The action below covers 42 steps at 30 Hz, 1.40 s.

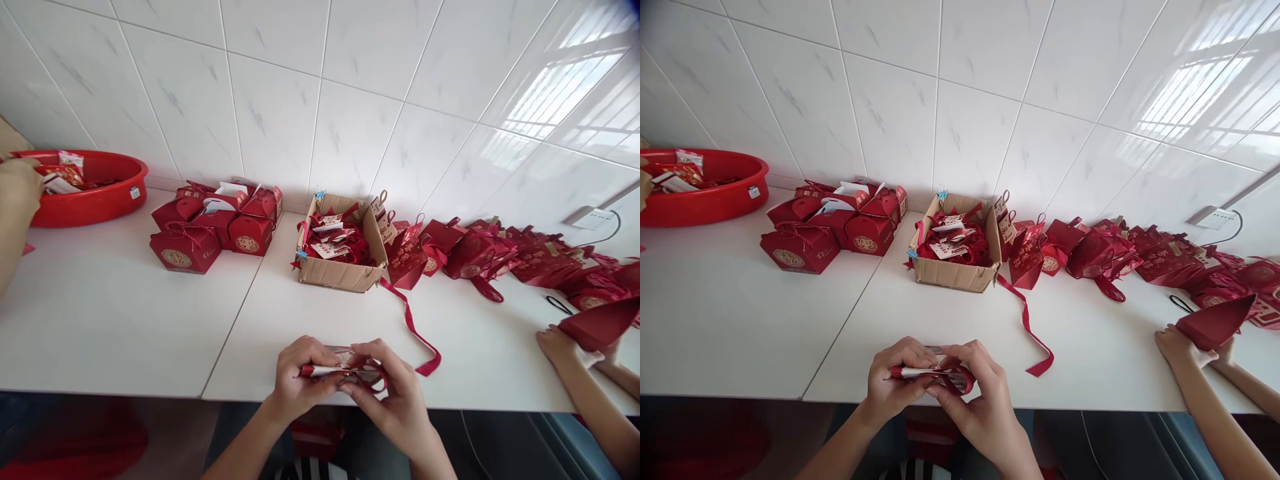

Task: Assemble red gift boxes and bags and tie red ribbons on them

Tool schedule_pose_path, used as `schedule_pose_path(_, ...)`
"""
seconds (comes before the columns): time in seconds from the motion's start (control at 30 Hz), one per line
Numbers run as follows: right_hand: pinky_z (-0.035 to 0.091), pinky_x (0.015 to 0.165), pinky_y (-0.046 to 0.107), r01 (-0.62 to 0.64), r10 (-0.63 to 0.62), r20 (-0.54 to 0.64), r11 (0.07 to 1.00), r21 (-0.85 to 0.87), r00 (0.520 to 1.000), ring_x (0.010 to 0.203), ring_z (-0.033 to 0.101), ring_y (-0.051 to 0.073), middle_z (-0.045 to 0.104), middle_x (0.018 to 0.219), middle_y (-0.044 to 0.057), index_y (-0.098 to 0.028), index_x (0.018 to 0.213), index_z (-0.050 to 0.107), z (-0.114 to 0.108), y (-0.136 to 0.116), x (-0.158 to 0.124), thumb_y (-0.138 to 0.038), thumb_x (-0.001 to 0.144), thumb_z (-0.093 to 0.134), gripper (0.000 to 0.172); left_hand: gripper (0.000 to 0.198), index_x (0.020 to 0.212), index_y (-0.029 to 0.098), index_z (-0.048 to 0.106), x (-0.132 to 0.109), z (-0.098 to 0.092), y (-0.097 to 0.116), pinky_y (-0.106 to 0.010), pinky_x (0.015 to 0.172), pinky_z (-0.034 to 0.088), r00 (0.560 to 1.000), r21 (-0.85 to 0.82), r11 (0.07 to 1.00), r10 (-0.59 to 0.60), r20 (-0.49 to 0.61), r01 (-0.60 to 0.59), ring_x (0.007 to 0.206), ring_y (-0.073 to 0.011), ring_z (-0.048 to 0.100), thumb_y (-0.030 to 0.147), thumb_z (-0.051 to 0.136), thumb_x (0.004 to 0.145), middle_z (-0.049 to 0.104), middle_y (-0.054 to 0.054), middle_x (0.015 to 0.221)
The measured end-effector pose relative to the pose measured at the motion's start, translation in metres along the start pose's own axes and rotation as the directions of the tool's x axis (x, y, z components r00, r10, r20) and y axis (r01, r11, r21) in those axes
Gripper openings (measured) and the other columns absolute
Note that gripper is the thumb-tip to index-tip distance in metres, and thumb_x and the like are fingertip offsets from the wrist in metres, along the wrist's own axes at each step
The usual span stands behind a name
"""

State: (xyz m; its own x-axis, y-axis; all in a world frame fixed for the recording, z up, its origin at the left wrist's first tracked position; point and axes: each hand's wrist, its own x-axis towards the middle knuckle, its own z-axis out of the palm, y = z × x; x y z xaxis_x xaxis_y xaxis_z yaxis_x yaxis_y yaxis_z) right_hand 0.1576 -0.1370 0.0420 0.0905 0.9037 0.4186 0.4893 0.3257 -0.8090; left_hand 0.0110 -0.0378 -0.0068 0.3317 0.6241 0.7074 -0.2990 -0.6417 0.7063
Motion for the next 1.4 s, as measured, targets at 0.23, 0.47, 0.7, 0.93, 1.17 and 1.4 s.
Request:
schedule_pose_path(0.23,0.048,0.064,0.028,-0.05,0.037,-0.114,0.992,-0.115,0.993,0.072,0.057,0.014,0.061,0.084,-0.001,-0.027,0.098,0.056,0.002,-0.006,0.001,-0.02,0.08,0.071,0.024,0.014,0.079,0.02,0.066,-0.003,0.001,-0.003,-0.028,0.061,0.056,0.999,-0.008,0.999,-0.048,-0.015,0.047,0.065,-0.0177,0.069,0.02,0.078,0.073,0.073,-0.004,0.073)
schedule_pose_path(0.47,0.036,0.083,0.041,-0.011,-0.055,-0.173,0.932,-0.362,0.983,0.067,0.055,0.015,0.06,0.067,-0.005,-0.022,0.076,0.056,0.006,-0.022,0.015,-0.022,0.075,0.075,0.019,0.012,0.078,0.02,0.067,-0.003,-0.001,-0.006,-0.027,0.06,0.056,0.996,-0.036,0.995,-0.091,-0.004,0.09,0.065,-0.0184,0.07,0.025,0.078,0.074,0.072,-0.003,0.071)
schedule_pose_path(0.7,0.039,0.086,0.043,-0.154,0.092,-0.174,0.908,-0.389,0.98,0.072,0.055,0.017,0.059,0.072,-0.002,-0.02,0.071,0.056,0.01,-0.03,0.027,-0.019,0.068,0.079,0.024,0.008,0.078,0.02,0.069,-0.003,-0.003,-0.014,-0.027,0.059,0.056,0.986,-0.041,0.985,-0.169,-0.004,0.168,0.066,-0.0191,0.07,0.027,0.072,0.079,0.072,-0.004,0.072)
schedule_pose_path(0.93,0.048,0.076,0.035,-0.326,0.324,-0.07,0.865,-0.381,0.943,0.084,0.055,0.021,0.06,0.081,0.002,-0.019,0.07,0.057,0.003,-0.039,0.03,-0.022,0.078,0.071,0.016,0.01,0.073,0.017,0.067,0.0,-0.002,-0.011,-0.027,0.056,0.056,0.979,-0.03,0.978,-0.205,0.002,0.205,0.062,-0.0188,0.068,0.025,0.072,0.077,0.071,-0.005,0.07)
schedule_pose_path(1.17,0.051,0.08,0.033,-0.19,0.195,-0.021,0.919,-0.346,0.981,0.088,0.058,0.019,0.063,0.093,0.003,-0.02,0.096,0.058,0.002,-0.039,0.032,-0.007,0.079,0.063,0.023,0.009,0.073,0.017,0.068,0.003,-0.002,-0.009,-0.026,0.056,0.056,0.972,-0.01,0.972,-0.234,-0.003,0.234,0.062,-0.0182,0.067,0.024,0.073,0.077,0.071,-0.004,0.068)
schedule_pose_path(1.4,0.043,0.089,0.045,-0.17,0.173,-0.033,0.88,-0.443,0.984,0.083,0.059,0.021,0.066,0.085,0.003,-0.018,0.092,0.059,0.004,-0.043,0.031,-0.01,0.081,0.063,0.015,0.011,0.071,0.017,0.067,0.002,-0.001,-0.008,-0.027,0.057,0.056,0.974,-0.014,0.974,-0.227,-0.003,0.227,0.062,-0.0183,0.067,0.024,0.072,0.078,0.071,-0.004,0.069)
